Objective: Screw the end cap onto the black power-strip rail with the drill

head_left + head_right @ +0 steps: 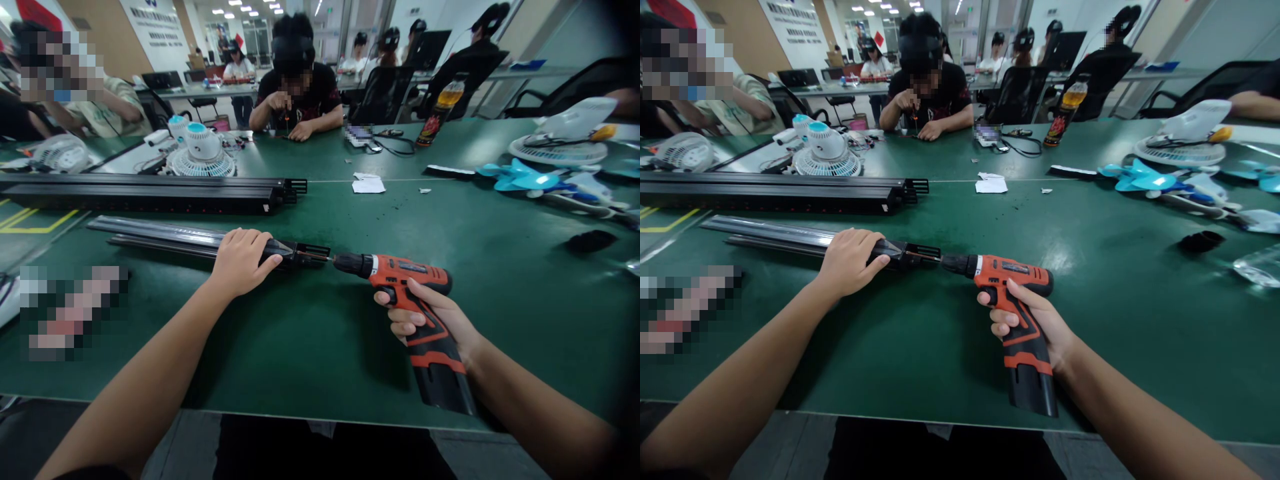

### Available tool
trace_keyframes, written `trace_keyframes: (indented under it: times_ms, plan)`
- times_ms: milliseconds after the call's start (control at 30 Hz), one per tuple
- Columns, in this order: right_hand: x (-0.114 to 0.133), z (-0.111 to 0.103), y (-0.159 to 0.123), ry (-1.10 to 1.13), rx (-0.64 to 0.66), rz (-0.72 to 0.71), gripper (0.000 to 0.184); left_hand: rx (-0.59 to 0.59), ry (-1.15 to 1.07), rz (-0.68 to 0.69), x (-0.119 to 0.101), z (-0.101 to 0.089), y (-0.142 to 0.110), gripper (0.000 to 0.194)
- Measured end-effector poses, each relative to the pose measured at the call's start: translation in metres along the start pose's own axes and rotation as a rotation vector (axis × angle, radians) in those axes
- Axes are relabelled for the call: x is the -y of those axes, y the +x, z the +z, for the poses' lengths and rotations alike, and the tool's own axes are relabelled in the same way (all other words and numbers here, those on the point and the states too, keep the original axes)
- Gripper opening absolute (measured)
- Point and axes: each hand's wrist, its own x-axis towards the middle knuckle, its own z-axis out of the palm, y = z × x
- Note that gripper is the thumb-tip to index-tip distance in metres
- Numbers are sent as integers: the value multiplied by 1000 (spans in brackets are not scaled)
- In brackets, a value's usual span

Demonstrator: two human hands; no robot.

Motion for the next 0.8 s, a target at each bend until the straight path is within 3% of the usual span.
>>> trace_keyframes:
  times_ms: [800]
  plan:
    - [1, -1, 1, 39, 30, 29, 37, -2, -7, 1, 0, 0, 0, 51]
